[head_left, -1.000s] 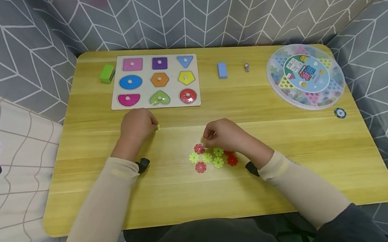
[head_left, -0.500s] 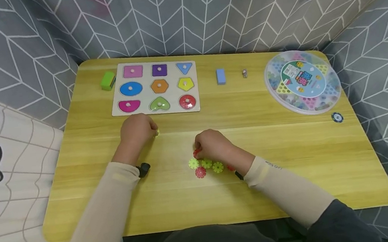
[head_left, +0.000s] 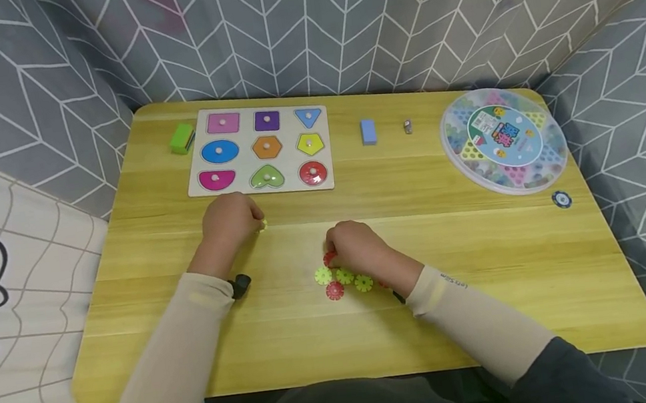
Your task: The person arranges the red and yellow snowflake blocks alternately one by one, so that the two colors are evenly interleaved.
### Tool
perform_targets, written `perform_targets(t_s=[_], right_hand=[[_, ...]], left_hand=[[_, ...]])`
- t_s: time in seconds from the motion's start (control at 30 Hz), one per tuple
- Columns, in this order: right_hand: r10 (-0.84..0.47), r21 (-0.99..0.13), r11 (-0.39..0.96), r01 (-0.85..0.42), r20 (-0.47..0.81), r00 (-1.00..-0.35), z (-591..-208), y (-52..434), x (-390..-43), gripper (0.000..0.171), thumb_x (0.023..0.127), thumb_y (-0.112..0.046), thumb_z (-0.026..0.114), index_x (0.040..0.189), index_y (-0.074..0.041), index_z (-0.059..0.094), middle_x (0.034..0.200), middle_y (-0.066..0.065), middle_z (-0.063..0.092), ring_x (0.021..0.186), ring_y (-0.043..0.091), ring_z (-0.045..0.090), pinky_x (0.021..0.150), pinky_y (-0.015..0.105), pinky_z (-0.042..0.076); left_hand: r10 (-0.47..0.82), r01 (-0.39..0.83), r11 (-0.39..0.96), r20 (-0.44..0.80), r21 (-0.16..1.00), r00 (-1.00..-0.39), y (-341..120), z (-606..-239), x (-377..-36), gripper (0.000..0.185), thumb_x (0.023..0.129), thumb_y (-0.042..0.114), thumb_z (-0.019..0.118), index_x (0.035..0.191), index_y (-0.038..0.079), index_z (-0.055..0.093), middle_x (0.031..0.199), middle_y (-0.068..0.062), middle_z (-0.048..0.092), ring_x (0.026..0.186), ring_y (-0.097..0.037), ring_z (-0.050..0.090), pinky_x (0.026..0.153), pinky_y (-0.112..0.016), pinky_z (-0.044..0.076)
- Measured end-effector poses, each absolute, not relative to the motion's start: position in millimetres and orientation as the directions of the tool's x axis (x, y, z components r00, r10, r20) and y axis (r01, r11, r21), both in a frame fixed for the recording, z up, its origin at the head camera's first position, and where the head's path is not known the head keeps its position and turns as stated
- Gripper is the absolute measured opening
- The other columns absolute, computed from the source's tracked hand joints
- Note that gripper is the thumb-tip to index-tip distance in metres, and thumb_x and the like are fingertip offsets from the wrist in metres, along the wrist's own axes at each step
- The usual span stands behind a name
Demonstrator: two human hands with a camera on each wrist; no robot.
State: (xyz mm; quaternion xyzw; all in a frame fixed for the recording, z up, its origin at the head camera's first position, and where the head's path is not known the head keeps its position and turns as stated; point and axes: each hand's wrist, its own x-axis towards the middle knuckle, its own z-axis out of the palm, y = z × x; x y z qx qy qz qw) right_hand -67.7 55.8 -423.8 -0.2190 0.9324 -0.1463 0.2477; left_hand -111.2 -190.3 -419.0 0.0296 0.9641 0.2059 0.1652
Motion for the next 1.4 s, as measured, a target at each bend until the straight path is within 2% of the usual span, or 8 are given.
perform_targets(t_s=[0.17, 0.37, 0.53, 0.73, 0.97, 1.23, 1.4], right_hand=[[-0.465, -0.409, 0.864, -0.293, -0.427, -0.776, -424, 56, -70, 0.013, 0.089, -0.016, 0.083, 0.088, -0.009, 0.072, 0.081, -0.001, 0.064, 0.079, 0.019, 0.059, 0.077, 0.035, 0.052], [-0.445, -0.491, 0.845, -0.213, -0.424, -0.789, -421, 58, -77, 0.005, 0.093, -0.010, 0.076, 0.093, -0.007, 0.073, 0.085, -0.001, 0.067, 0.080, 0.018, 0.060, 0.077, 0.032, 0.052], [-0.460, -0.594, 0.788, -0.161, -0.395, -0.796, -415, 53, -93, 0.006, 0.096, -0.011, 0.074, 0.093, -0.006, 0.074, 0.086, 0.000, 0.069, 0.080, 0.018, 0.060, 0.076, 0.030, 0.051], [-0.428, -0.670, 0.736, -0.096, -0.351, -0.833, -411, 32, -120, 0.009, 0.094, -0.014, 0.078, 0.093, -0.006, 0.075, 0.085, 0.001, 0.071, 0.080, 0.017, 0.061, 0.072, 0.029, 0.051], [-0.403, -0.638, 0.765, -0.086, -0.371, -0.837, -417, -2, -140, 0.009, 0.092, -0.015, 0.080, 0.091, -0.006, 0.077, 0.084, 0.001, 0.071, 0.077, 0.016, 0.060, 0.066, 0.026, 0.049], [-0.363, -0.651, 0.759, 0.010, -0.436, -0.823, -428, -23, -143, 0.009, 0.094, -0.012, 0.077, 0.089, -0.005, 0.076, 0.083, 0.004, 0.072, 0.070, 0.015, 0.063, 0.062, 0.023, 0.052], [-0.347, -0.634, 0.773, 0.003, -0.427, -0.835, -429, -27, -144, 0.010, 0.095, -0.012, 0.076, 0.087, -0.006, 0.076, 0.080, 0.003, 0.071, 0.067, 0.015, 0.062, 0.060, 0.022, 0.051]], left_hand=[[0.120, -0.017, 0.914, -0.310, 0.405, -0.943, -191, -420, -111, 0.010, 0.089, 0.010, 0.079, 0.099, 0.007, 0.082, 0.099, -0.009, 0.076, 0.102, -0.034, 0.064, 0.090, -0.049, 0.050], [0.114, -0.029, 0.912, -0.323, 0.409, -0.940, -191, -420, -112, 0.010, 0.090, 0.010, 0.079, 0.099, 0.007, 0.082, 0.100, -0.009, 0.076, 0.103, -0.034, 0.063, 0.091, -0.049, 0.049], [0.112, -0.034, 0.907, -0.318, 0.419, -0.941, -191, -420, -113, 0.010, 0.090, 0.011, 0.080, 0.099, 0.007, 0.082, 0.099, -0.009, 0.076, 0.103, -0.034, 0.063, 0.092, -0.049, 0.049], [0.122, -0.023, 0.912, -0.323, 0.410, -0.939, -192, -422, -114, 0.011, 0.090, 0.013, 0.080, 0.099, 0.008, 0.083, 0.099, -0.008, 0.077, 0.104, -0.033, 0.064, 0.093, -0.048, 0.049], [0.124, -0.023, 0.908, -0.322, 0.418, -0.938, -191, -422, -114, 0.011, 0.090, 0.014, 0.080, 0.099, 0.008, 0.083, 0.099, -0.007, 0.076, 0.102, -0.033, 0.064, 0.091, -0.048, 0.049], [0.122, -0.026, 0.906, -0.320, 0.424, -0.939, -192, -424, -114, 0.013, 0.090, 0.014, 0.081, 0.101, 0.007, 0.083, 0.101, -0.008, 0.076, 0.104, -0.033, 0.064, 0.091, -0.049, 0.049], [0.110, -0.040, 0.900, -0.314, 0.435, -0.943, -193, -424, -113, 0.012, 0.090, 0.014, 0.081, 0.100, 0.008, 0.083, 0.101, -0.008, 0.076, 0.104, -0.033, 0.064, 0.090, -0.048, 0.049]])
